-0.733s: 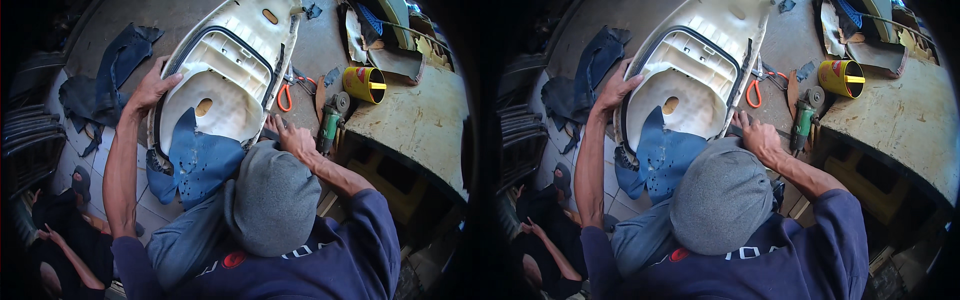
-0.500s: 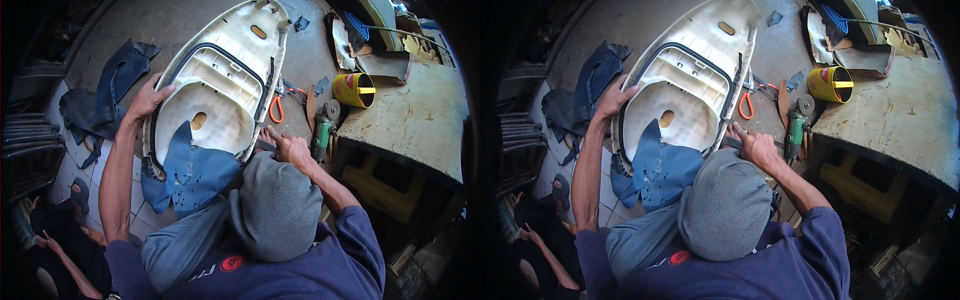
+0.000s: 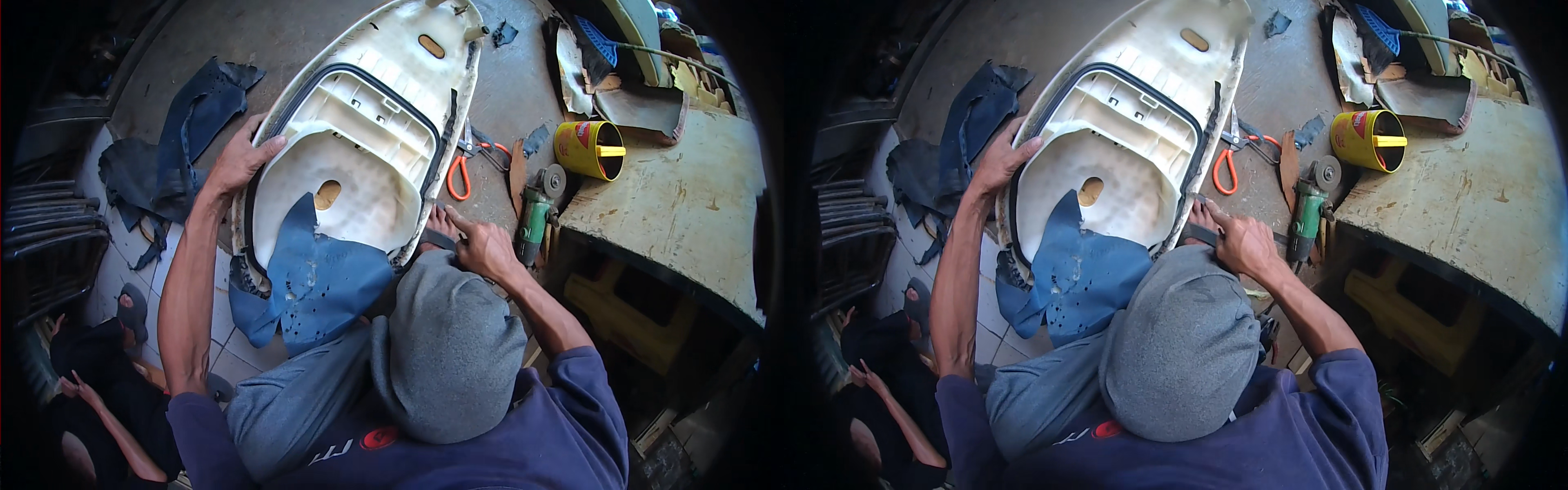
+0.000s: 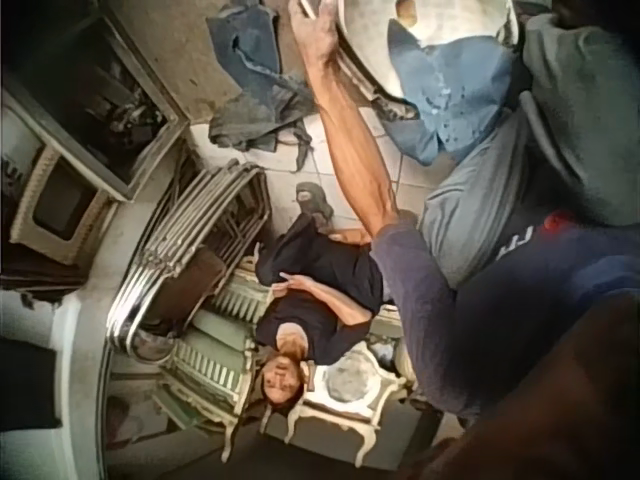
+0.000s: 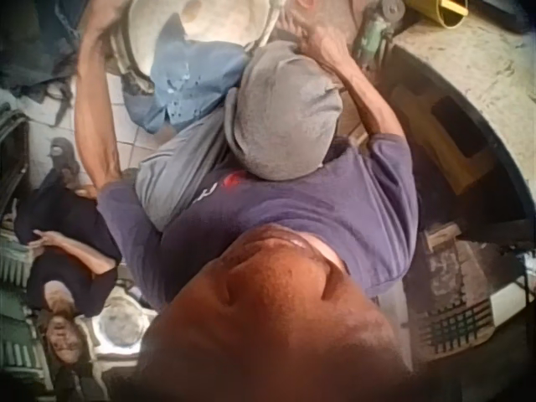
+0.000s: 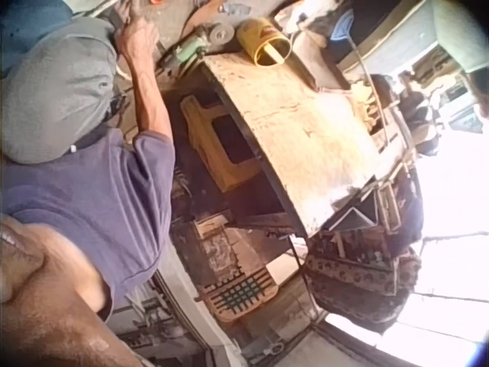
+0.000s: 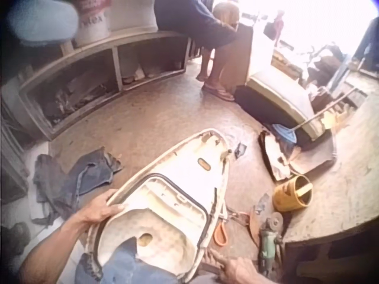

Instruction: The person reupholsters a scooter seat by prying off the old blue vinyl covering and staples from the plastic seat frame using pliers and a blade, working on the floor of a workshop.

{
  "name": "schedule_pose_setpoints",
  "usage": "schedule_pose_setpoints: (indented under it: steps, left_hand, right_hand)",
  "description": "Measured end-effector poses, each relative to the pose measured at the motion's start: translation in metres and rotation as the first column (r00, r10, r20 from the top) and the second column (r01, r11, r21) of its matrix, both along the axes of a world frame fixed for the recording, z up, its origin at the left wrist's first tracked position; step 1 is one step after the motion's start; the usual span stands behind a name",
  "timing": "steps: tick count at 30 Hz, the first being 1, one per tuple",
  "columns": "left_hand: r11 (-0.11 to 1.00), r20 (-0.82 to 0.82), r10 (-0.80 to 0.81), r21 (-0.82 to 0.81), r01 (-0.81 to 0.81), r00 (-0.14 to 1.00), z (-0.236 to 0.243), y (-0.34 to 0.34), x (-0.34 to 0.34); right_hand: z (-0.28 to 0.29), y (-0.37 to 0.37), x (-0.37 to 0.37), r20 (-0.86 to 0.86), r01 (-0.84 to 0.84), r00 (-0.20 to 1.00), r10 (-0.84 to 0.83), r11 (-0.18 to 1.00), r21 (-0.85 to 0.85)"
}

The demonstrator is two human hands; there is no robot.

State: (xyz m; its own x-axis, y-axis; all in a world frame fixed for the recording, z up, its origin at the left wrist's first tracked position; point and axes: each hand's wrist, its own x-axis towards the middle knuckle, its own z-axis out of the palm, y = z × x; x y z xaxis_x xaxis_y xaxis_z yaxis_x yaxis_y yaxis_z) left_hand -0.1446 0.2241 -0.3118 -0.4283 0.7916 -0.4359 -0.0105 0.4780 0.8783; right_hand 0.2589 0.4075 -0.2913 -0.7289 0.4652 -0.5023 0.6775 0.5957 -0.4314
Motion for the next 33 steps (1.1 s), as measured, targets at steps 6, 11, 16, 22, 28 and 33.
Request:
schedule_pose_setpoints:
  steps: [6,11,16,22,28,33]
  left_hand:
    - [0.998,-0.009,0.013,0.058,-0.013,1.0,-0.004,-0.003,-0.001]
    - [0.998,0.141,0.06,-0.003,-0.06,0.988,0.013,-0.005,0.005]
    - [0.998,0.168,0.041,0.04,-0.049,0.985,0.014,-0.001,0.003]
    - [0.997,0.235,0.072,-0.038,-0.065,0.969,0.026,-0.003,0.008]
    - [0.999,0.159,0.009,0.04,-0.015,0.987,0.032,0.006,0.016]
    - [0.998,0.069,0.013,0.061,-0.017,0.998,0.008,-0.001,0.002]
  right_hand:
    - [0.044,0.006,-0.024,0.378,-0.538,0.802,0.462,0.834,0.123]
    - [0.047,-0.01,-0.042,0.495,-0.575,0.724,0.48,0.817,0.05]
    - [-0.001,-0.015,0.021,0.087,-0.124,0.987,0.134,0.986,-0.112]
    - [0.046,-0.015,-0.01,0.258,-0.345,0.917,0.306,0.93,0.125]
    - [0.029,-0.031,-0.022,0.415,-0.364,0.864,0.286,0.924,0.122]
    - [-0.024,-0.02,0.027,0.007,-0.127,0.992,0.127,0.991,-0.037]
